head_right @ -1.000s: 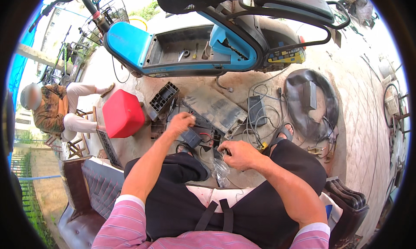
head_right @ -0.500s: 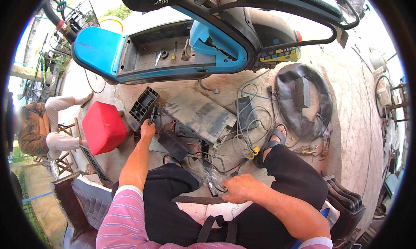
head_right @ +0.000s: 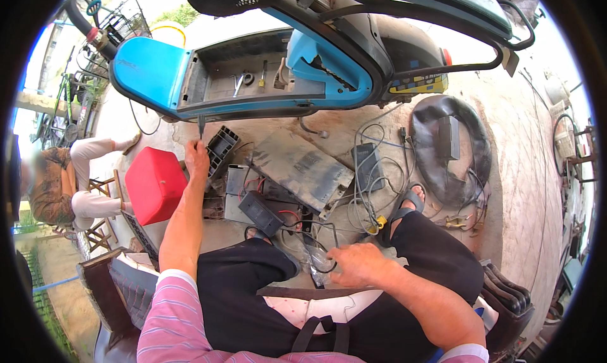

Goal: The person sits on the ground and works on the electrical components of a blue electric scooter. They handle a battery pack, connect wires, and use a yellow multimeter to test connections. The person also picks up and examines a black power adapter and various cables.

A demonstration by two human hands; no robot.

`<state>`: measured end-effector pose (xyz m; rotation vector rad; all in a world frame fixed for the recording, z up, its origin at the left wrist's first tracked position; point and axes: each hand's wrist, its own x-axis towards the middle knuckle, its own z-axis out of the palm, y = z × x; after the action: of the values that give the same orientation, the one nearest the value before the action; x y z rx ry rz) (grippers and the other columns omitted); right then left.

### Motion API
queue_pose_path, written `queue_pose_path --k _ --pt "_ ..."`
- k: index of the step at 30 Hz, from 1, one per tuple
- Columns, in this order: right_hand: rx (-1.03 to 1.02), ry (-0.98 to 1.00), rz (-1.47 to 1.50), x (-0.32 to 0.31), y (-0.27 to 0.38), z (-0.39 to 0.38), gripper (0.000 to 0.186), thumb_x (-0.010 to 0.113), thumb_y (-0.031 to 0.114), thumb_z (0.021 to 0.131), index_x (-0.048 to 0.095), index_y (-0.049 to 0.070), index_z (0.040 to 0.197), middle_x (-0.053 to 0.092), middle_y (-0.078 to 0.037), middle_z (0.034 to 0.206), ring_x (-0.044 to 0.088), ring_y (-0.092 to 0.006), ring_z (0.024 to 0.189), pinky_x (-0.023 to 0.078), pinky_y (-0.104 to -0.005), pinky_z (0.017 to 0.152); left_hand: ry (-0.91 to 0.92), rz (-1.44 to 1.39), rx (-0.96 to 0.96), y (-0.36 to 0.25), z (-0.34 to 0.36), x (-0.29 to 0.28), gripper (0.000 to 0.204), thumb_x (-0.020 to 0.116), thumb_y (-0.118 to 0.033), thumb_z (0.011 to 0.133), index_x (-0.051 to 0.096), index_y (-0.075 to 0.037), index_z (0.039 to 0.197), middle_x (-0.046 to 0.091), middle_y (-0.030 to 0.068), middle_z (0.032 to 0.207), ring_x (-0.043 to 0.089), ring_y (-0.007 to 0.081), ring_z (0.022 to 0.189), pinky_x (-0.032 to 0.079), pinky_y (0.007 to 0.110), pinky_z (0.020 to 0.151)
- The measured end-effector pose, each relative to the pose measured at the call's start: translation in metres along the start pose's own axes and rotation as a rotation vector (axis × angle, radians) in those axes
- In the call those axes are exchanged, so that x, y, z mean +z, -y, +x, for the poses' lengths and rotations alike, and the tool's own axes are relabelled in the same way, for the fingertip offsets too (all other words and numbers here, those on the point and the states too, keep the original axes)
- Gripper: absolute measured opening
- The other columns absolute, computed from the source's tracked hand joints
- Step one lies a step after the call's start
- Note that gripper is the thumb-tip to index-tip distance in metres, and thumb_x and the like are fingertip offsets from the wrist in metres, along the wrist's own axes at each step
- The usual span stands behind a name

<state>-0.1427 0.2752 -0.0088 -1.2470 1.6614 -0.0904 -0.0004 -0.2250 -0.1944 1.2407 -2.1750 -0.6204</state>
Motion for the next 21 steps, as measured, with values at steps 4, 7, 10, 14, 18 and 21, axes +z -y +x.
queue_pose_path --k 4,7,10,14,18,21 --pt "0.1 -0.14 0.016 -0.037 0.003 -0.01 0.051 0.061 0.044 0.085 0.062 0.01 0.123 0.071 -0.022 0.1 0.068 -0.0383 0.098 0.054 -0.0496 0.085 0.074 -0.372 0.013 -0.142 0.001 -0.05 0.018 0.06 -0.017 0.096 0.062 0.0 0.103 0.065 0.0088 0.087 0.061 0.0176 0.076 0.049 0.031 0.072" --pt "0.071 -0.519 0.201 -0.064 -0.003 -0.018 0.053 0.063 0.041 0.088 0.06 0.005 0.125 0.071 -0.016 0.098 0.068 -0.0353 0.095 0.052 -0.0463 0.083 0.297 -0.588 0.19 -0.238 -0.045 -0.076 0.013 0.061 -0.011 0.097 0.062 0.0 0.103 0.063 0.0031 0.088 0.057 0.0095 0.074 0.048 0.024 0.07" --pt "-0.147 -0.773 0.663 -0.073 -0.009 -0.019 0.051 0.058 0.038 0.097 0.057 -0.001 0.129 0.069 -0.014 0.109 0.066 -0.0236 0.1 0.051 -0.0364 0.087 0.587 -0.485 0.346 -0.319 -0.126 -0.09 0.01 0.065 -0.006 0.092 0.063 -0.001 0.1 0.063 0.0051 0.088 0.059 0.0123 0.077 0.049 0.025 0.073" --pt "-0.375 -0.868 1.186 -0.059 -0.007 -0.009 0.034 0.05 0.025 0.104 0.062 -0.003 0.119 0.066 -0.006 0.107 0.059 -0.0118 0.097 0.049 -0.0286 0.086 0.819 -0.711 0.394 -0.351 -0.211 -0.063 0.012 0.063 -0.002 0.092 0.064 0.001 0.103 0.068 0.0088 0.095 0.063 0.015 0.08 0.051 0.029 0.072" --pt "-0.213 -1.025 0.972 -0.049 -0.007 -0.015 0.029 0.051 0.027 0.104 0.063 0.0 0.104 0.066 -0.004 0.09 0.059 -0.0108 0.084 0.048 -0.0264 0.078 0.933 -0.851 -0.028 -0.322 -0.227 -0.043 0.013 0.061 -0.007 0.096 0.064 0.001 0.105 0.067 0.0041 0.089 0.063 0.0117 0.077 0.051 0.026 0.07" --pt "-0.143 -0.872 1.337 -0.06 -0.008 -0.034 0.032 0.049 0.031 0.105 0.058 0.003 0.093 0.061 -0.002 0.071 0.057 -0.0103 0.063 0.046 -0.0249 0.061 0.626 -0.886 -0.44 -0.264 -0.232 0.0 0.019 0.064 -0.017 0.095 0.064 0.001 0.102 0.067 0.006 0.088 0.063 0.0134 0.078 0.051 0.027 0.07"
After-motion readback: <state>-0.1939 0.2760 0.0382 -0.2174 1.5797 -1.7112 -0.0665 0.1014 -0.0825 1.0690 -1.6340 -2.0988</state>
